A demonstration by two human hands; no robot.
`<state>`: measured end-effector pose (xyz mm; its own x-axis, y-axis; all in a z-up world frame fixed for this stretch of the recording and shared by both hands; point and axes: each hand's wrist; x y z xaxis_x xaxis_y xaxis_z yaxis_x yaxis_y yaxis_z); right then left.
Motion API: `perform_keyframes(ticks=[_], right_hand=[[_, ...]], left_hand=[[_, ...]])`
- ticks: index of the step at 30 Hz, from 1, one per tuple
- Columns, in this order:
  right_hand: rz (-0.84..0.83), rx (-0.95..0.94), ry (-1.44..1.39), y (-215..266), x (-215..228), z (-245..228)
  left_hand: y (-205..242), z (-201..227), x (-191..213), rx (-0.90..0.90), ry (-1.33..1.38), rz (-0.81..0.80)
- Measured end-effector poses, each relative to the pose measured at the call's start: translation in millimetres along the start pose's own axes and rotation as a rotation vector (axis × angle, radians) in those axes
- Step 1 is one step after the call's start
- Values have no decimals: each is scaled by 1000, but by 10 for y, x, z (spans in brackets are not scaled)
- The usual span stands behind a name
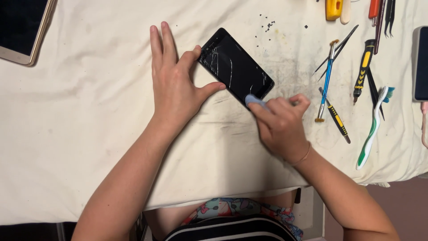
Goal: The person cleans the screen of a black smartphone using a brush and a cloth. They then place the device aside and pick up a gold smartphone, followed by a black smartphone with a removable back cover. The person removes the back cover and uses a screwdriver to unscrew components from the device's interior.
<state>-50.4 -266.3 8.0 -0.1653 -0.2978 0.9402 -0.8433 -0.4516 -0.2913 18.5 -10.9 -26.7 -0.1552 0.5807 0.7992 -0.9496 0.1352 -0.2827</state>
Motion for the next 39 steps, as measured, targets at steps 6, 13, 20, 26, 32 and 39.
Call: perform_keyframes(ticks=[6, 13, 20, 26, 32, 39], right_hand=[[2, -39, 12, -24, -15, 8], [0, -44, 53, -47, -33, 92], [-3, 103, 24, 20, 115, -15], [-27, 154, 68, -89, 75, 53], [-41, 193, 61, -339, 74, -5], [-59, 214, -11, -517, -33, -34]], left_hand=[[-25, 1, 3, 16, -5, -2], [-31, 22, -4, 18, 2, -14], [-120, -129, 71, 34, 54, -75], [-177, -262, 48, 32, 116, -35], [-211, -234, 61, 43, 107, -27], [-173, -235, 51, 53, 178, 47]])
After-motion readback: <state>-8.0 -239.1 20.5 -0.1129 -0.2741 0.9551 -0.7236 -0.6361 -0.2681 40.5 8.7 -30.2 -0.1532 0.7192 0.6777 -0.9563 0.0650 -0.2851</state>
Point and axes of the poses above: each hand's wrist, its own y-axis away from the middle knuckle, its own x-axis out of the back of the hand, z = x × y, and after that the axes turned 6 degrees about -y, right-handed
